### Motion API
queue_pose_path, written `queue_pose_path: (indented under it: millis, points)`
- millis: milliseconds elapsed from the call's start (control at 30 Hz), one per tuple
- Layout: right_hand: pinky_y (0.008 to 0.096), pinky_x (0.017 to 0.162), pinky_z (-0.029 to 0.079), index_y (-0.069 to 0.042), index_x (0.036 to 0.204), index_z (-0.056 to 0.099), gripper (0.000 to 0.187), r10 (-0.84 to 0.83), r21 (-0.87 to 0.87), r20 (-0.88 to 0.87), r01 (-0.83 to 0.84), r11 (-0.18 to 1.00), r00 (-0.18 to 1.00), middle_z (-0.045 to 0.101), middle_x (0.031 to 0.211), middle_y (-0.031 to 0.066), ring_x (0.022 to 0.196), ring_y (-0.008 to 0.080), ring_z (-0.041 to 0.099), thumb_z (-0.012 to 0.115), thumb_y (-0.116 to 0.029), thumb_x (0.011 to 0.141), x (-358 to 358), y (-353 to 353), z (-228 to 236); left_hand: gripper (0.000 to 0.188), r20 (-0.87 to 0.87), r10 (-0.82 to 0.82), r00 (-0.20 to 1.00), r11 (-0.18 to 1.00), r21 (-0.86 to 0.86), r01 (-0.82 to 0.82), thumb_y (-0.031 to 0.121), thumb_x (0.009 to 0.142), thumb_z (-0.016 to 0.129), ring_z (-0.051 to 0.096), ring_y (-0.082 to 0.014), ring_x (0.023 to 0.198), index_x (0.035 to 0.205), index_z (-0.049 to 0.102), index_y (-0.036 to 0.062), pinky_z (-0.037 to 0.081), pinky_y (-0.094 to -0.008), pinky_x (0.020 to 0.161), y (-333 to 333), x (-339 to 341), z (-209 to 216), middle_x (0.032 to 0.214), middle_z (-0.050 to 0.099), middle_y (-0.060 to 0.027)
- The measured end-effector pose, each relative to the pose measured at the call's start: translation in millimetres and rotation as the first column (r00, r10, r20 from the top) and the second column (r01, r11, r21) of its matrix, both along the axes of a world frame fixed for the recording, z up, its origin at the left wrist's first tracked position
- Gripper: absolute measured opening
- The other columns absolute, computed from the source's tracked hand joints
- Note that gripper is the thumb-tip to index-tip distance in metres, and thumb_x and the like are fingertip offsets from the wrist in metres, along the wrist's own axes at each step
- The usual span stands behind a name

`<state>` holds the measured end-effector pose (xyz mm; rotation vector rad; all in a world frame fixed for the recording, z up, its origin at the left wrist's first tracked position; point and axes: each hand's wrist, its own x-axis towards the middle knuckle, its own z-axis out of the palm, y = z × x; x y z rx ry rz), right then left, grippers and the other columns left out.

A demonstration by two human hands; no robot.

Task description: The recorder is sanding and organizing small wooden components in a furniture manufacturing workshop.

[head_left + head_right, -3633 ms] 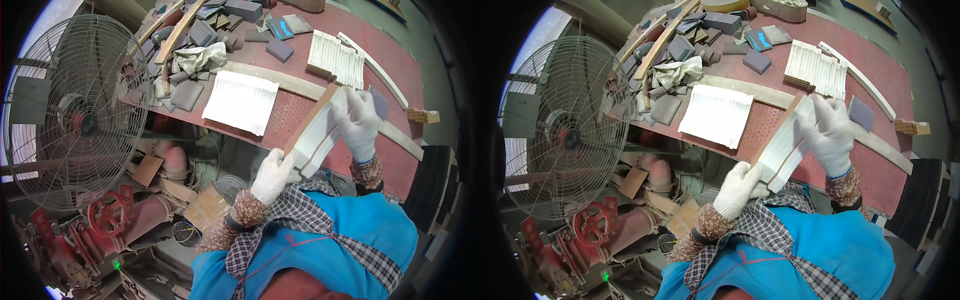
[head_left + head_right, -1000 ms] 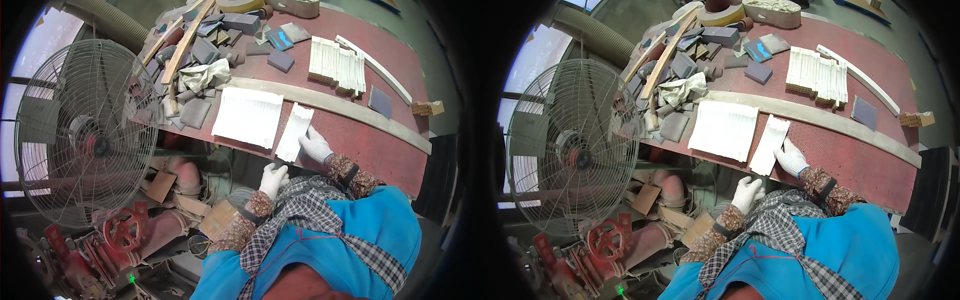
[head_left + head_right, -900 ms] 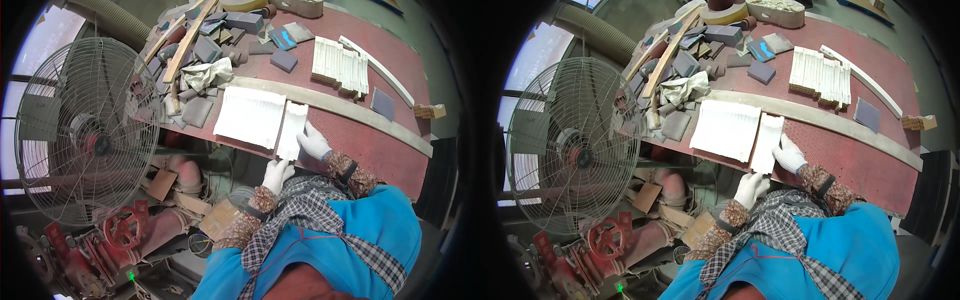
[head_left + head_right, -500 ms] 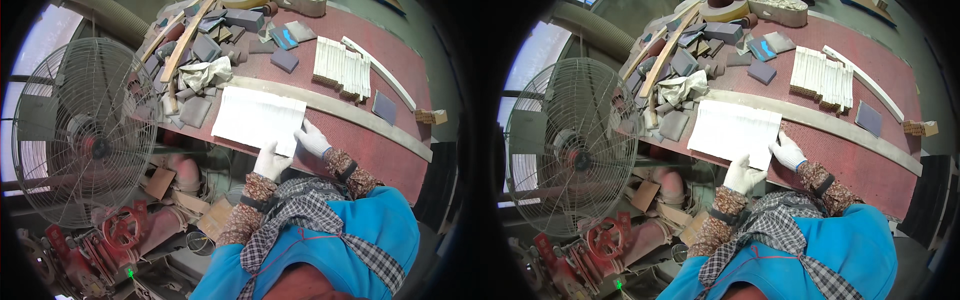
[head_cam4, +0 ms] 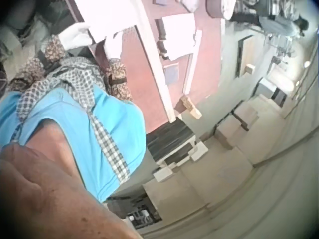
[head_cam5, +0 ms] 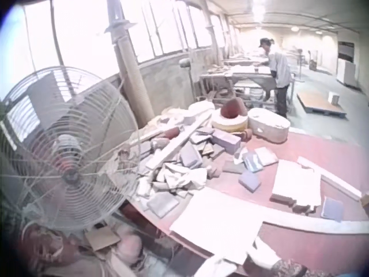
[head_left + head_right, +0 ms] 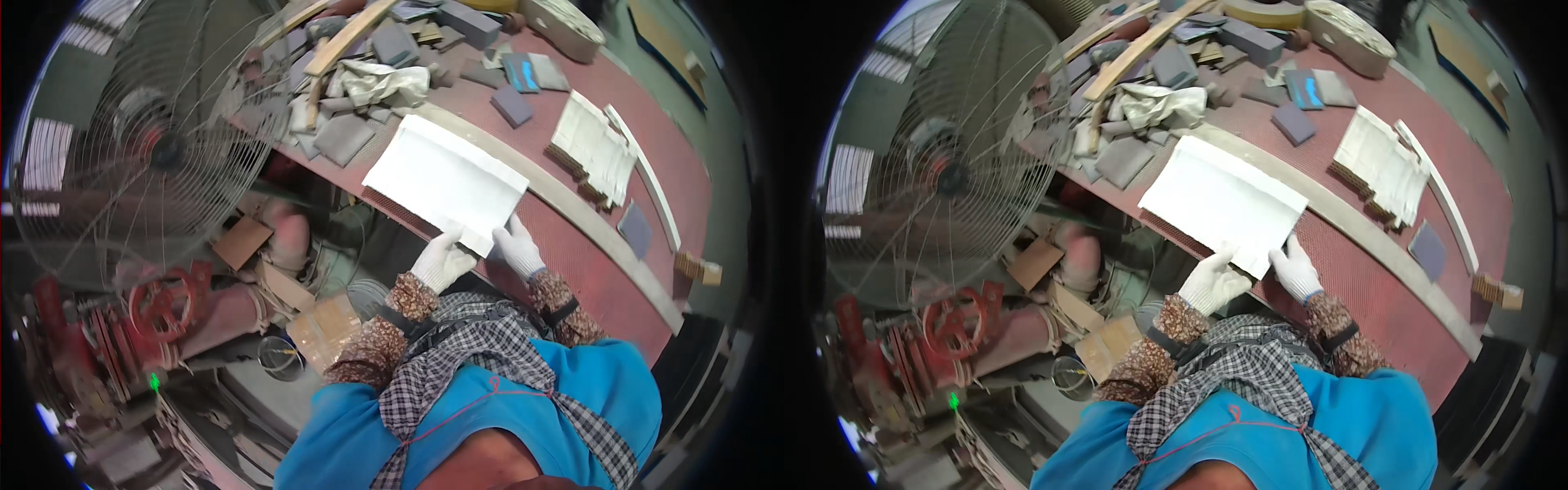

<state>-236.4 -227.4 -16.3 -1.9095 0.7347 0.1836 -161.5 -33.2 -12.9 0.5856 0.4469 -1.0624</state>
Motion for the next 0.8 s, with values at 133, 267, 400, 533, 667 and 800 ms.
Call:
queue_pose_path:
  millis: [133,267,400,533,667,800]
  points:
    - [0.0279,0.057,0.051,0.003,0.16,0.027,0.073,-0.202,0.363,-0.062,0.21,0.908,0.977,0.062,0.087,0.004,0.068,0.0116,0.057,0.058,-0.023,0.099,-13.9,-16.7,-12.8,0.036,-0.014,0.086,0.996,0.978,0.192,-0.082,0.025,0.102,0.061,0.067,-0.031,0.095,0.127,0.053,-0.0008,0.06,-0.0393,0.079,32.3,1.3,-7.4,0.116,0.064,-0.0191]
    - [0.0251,0.056,0.05,0.004,0.162,0.021,0.075,-0.267,0.379,-0.051,0.266,0.886,0.962,0.06,0.096,0.0054,0.068,0.0091,0.055,0.058,-0.019,0.101,-16.0,-33.8,-19.6,0.041,0.181,0.126,0.975,0.954,0.246,-0.169,0.026,0.103,0.058,0.062,-0.0261,0.11,0.131,0.054,-0.0042,0.053,-0.0399,0.095,37.7,30.2,-9.5,0.126,0.061,-0.0185]
    - [0.024,0.055,0.049,0.007,0.161,0.019,0.074,-0.184,0.35,-0.043,0.188,0.918,0.982,0.06,0.1,0.0055,0.069,0.0075,0.055,0.056,-0.019,0.102,-8.7,-34.6,-19.2,0.043,0.274,0.16,0.948,0.933,0.273,-0.236,0.023,0.102,0.058,0.061,-0.0287,0.118,0.136,0.053,-0.0036,0.05,-0.0395,0.101,9.6,43.1,-8.4,0.134,0.061,-0.0174]
    - [0.0253,0.055,0.049,0.008,0.161,0.018,0.075,-0.149,0.352,-0.065,0.162,0.922,0.987,0.061,0.099,0.0067,0.069,0.009,0.055,0.056,-0.018,0.102,-8.8,-28.5,-20.0,0.045,0.311,0.136,0.941,0.833,0.479,-0.279,0.012,0.098,0.059,0.064,-0.0251,0.118,0.141,0.054,0.0014,0.052,-0.0418,0.098,22.7,54.5,-18.3,0.132,0.065,-0.0148]
    - [0.0259,0.054,0.049,0.007,0.161,0.018,0.074,-0.198,0.307,-0.069,0.21,0.928,0.978,0.061,0.099,0.007,0.068,0.0094,0.055,0.056,-0.017,0.103,-16.8,-22.1,-22.3,0.066,0.679,0.312,0.665,0.73,0.277,-0.625,0.018,0.088,0.068,0.057,-0.0279,0.127,0.141,0.044,-0.0139,0.047,-0.0354,0.103,57.4,102.2,-36.0,0.139,0.059,-0.0241]
    - [0.0256,0.053,0.048,0.006,0.161,0.019,0.073,-0.205,0.287,-0.023,0.202,0.936,0.979,0.06,0.094,0.0051,0.066,0.0087,0.054,0.056,-0.017,0.103,-21.3,-17.8,-21.4,0.096,0.664,0.186,0.724,0.612,0.498,-0.614,0.025,0.088,0.068,0.045,-0.0341,0.141,0.158,0.016,-0.015,0.035,-0.0344,0.116,39.8,141.7,-38.9,0.155,0.041,-0.0309]
